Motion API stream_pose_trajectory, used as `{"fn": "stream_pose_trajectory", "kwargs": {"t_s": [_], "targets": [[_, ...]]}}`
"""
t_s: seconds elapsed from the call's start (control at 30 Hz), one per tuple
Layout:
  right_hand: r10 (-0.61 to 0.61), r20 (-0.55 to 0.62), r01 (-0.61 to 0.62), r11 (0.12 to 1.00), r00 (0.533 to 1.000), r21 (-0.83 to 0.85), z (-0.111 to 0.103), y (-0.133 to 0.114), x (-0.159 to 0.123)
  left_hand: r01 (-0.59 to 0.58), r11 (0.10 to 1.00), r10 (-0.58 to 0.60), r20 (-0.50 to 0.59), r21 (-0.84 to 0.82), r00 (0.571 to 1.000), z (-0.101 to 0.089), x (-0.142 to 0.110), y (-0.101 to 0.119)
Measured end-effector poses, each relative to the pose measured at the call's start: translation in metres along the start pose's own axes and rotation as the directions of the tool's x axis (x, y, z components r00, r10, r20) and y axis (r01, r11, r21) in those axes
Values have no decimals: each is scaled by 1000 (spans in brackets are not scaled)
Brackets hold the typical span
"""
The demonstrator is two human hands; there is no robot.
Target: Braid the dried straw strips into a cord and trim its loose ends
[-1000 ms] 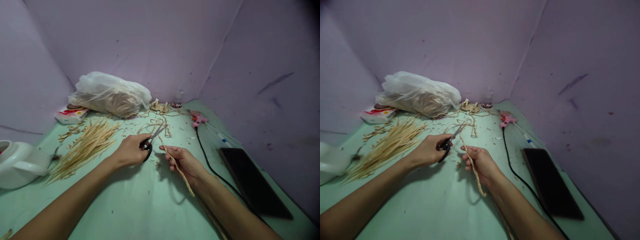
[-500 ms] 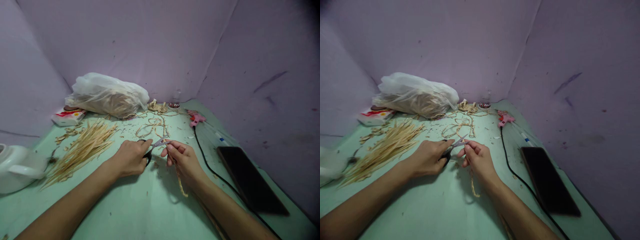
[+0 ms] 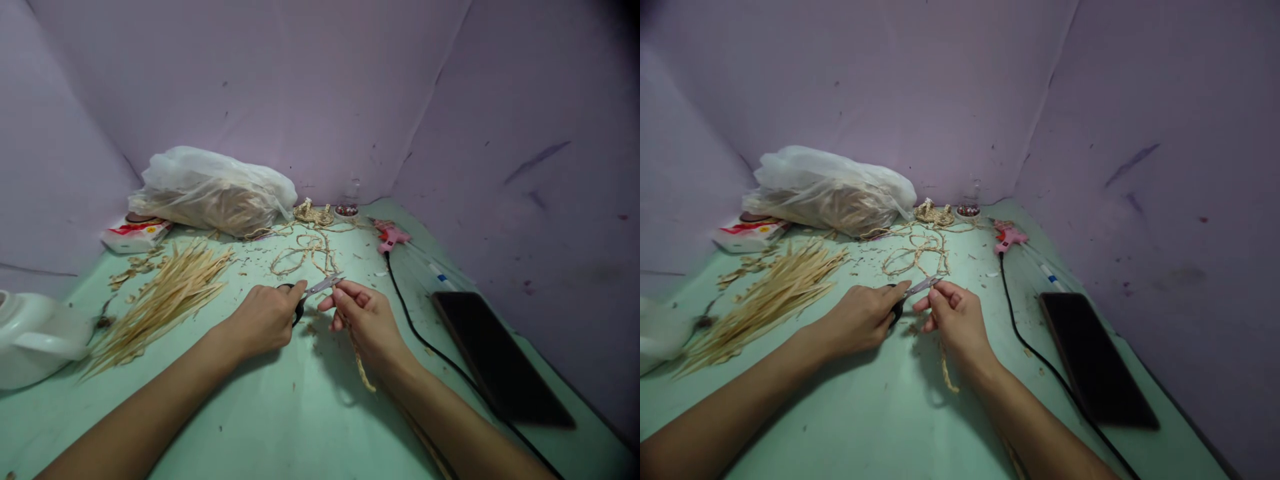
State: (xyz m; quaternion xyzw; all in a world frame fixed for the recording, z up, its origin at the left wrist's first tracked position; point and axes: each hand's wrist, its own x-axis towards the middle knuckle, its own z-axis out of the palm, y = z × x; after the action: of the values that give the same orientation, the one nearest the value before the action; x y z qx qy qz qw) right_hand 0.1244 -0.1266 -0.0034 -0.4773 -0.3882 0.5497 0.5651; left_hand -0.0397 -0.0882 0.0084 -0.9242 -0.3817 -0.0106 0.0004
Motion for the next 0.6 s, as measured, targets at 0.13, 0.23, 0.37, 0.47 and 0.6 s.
{"fn": "stream_pose_trajectory", "kwargs": {"t_s": [0.13, 0.23, 0.37, 0.47, 0.6], "targets": [[6, -17, -5, 999, 1000, 53, 0, -2, 1, -12, 995, 12, -2, -101, 1000, -1, 0, 0], [60, -30, -54, 986, 998, 159, -1, -5, 2, -9, 954, -3, -41, -298, 999, -4, 1, -2], [157, 12, -154, 950, 987, 271, -3, -7, 5, 14, 848, -133, -186, -531, 974, -1, 4, -9], [174, 48, -181, 935, 984, 305, -5, -6, 5, 22, 801, -203, -238, -598, 950, 2, 5, -11], [167, 31, -167, 920, 985, 355, -8, -4, 8, -43, 825, -117, -245, -563, 962, -5, 0, -5]]}}
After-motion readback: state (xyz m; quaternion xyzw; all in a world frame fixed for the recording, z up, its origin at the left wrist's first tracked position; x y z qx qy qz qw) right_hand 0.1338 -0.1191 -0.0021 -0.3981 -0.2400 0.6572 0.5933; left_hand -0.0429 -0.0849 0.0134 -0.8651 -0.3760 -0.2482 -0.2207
